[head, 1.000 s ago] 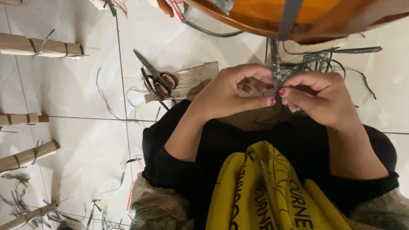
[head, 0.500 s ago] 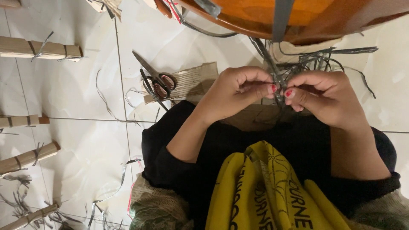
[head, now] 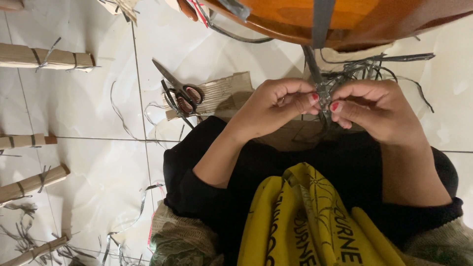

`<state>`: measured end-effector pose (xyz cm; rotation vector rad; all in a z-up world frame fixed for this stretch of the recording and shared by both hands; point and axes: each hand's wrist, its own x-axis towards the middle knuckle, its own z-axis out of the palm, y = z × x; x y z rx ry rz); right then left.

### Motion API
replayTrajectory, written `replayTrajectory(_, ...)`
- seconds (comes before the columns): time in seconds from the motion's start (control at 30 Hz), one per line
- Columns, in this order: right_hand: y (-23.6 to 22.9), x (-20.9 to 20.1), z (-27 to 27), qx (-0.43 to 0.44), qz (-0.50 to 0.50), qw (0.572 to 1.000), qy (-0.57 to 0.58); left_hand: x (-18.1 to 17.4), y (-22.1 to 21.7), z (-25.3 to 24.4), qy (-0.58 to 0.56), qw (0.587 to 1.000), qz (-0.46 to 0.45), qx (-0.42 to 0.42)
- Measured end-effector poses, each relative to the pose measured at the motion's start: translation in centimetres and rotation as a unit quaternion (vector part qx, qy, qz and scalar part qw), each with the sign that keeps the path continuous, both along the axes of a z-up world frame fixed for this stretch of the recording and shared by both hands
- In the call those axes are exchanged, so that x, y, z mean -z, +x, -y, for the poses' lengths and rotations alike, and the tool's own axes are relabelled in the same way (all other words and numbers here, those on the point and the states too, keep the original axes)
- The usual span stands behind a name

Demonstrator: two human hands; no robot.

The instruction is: The person weaves dark flexible strips together and ties them around a wooden post or chair leg.

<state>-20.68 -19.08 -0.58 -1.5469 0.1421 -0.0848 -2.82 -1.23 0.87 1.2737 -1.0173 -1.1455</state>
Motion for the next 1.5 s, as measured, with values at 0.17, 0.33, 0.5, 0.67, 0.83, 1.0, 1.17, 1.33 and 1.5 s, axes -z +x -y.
replayTrajectory(0.17, 0.0, -1.6, 0.7, 0.014, -0.116, 0.985, -0.131, -0.2, 0.8, -0.3, 0.021, 0.997, 0.049, 0.048)
replayTrajectory(0.33, -1.1, -0.2, 1.9, 0.052, -0.216, 0.905, -0.363, 2.2, 1.1, -0.7, 0.162, 0.948, 0.257, 0.09)
replayTrajectory(0.5, -0.1, -1.5, -0.1, -0.167, -0.357, 0.814, -0.427, 2.5, 0.7, -1.2, 0.389, 0.842, 0.29, 0.238)
replayTrajectory(0.67, 5.1, 6.5, -7.3, -0.193, -0.339, 0.845, -0.366, 5.1, 0.6, -4.0, 0.359, 0.871, 0.265, 0.207)
replayTrajectory(0.83, 13.8, 18.6, -12.1, -0.091, -0.201, 0.737, -0.639, 7.3, -0.1, -5.6, 0.313, 0.903, 0.226, 0.188)
replayTrajectory(1.0, 23.6, 19.4, -13.1, 0.096, -0.209, 0.875, -0.427, 32.2, -10.9, -3.3, 0.306, 0.93, 0.158, 0.132)
replayTrajectory(1.17, 23.9, 24.7, -12.9, 0.059, -0.252, 0.826, -0.501, 21.0, -4.0, -3.5, 0.241, 0.913, 0.305, 0.121)
replayTrajectory(1.33, 18.8, 26.6, -13.3, 0.015, -0.404, 0.845, -0.35, 14.1, 1.2, -5.6, 0.2, 0.899, 0.381, 0.087)
replayTrajectory(1.5, 7.5, 11.5, -15.0, 0.162, 0.008, 0.987, -0.013, 4.5, 6.4, -8.7, 0.234, 0.933, 0.262, 0.076)
